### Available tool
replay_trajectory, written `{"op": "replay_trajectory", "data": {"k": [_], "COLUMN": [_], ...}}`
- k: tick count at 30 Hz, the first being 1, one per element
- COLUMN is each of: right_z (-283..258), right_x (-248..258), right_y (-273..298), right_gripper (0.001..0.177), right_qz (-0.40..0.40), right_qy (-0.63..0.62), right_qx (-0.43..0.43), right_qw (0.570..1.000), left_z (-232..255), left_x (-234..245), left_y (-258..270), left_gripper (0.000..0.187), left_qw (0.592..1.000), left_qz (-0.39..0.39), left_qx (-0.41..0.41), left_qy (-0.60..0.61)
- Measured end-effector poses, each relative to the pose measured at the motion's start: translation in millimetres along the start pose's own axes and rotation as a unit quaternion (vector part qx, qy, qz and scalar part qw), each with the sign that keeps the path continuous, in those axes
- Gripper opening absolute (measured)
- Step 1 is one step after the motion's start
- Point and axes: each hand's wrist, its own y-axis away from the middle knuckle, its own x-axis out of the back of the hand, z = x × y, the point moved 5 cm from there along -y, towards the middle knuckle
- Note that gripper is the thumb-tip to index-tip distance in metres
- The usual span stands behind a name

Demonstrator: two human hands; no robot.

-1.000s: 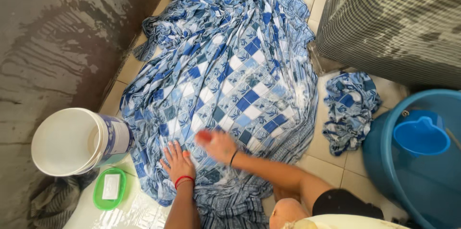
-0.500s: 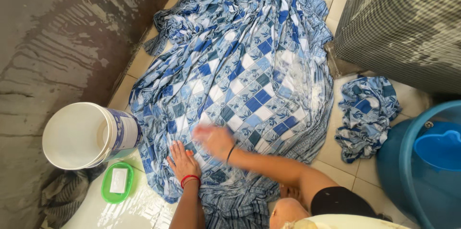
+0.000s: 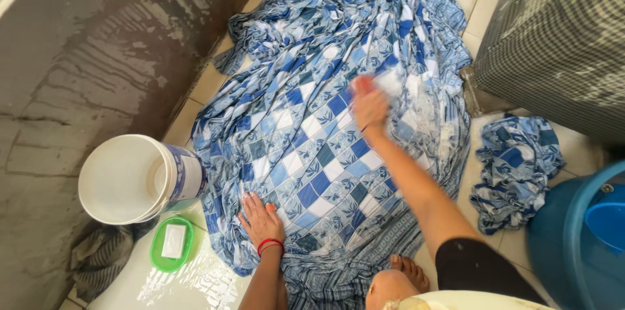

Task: The person scrubs a large blue and white checkered fabric on a tiled floor using a red scrub brush and soap. The person repeatedly rubs the fabric to create suds and works on different sections of the material.

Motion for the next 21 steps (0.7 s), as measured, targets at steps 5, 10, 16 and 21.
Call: {"op": "replay_trajectory", "data": {"k": [5,10,16,21], "right_z": [-233.3,-110.7,125.1,43.6], "right_x": [-14.4,-84.0,-67.4,-92.5], "right_y": [178.2,55.1,-130.3,-48.4], "right_gripper": [0.053,0.067,0.071,0.057], "right_qz": [-0.279,-0.282,-0.014,-0.029], "right_qy": [-0.317,-0.168,0.198,0.049], "right_qx": [0.078,-0.18,-0.152,-0.133], "right_qw": [0.903,0.927,0.968,0.989], "left_z": [-11.0,-7.1,8.5,12.2], "left_x": [-6.5,1.2,19.3,22.3], "left_y": [6.6,1.6,-2.8,5.5], "left_gripper": [0.06,0.065,0.058,0.041], "left_qw": [1.0,0.999,0.999,0.997], "left_qz": [0.021,0.014,0.049,0.081], "left_qx": [0.009,0.044,0.022,-0.006], "left_qy": [-0.015,-0.007,0.0,-0.018]}}
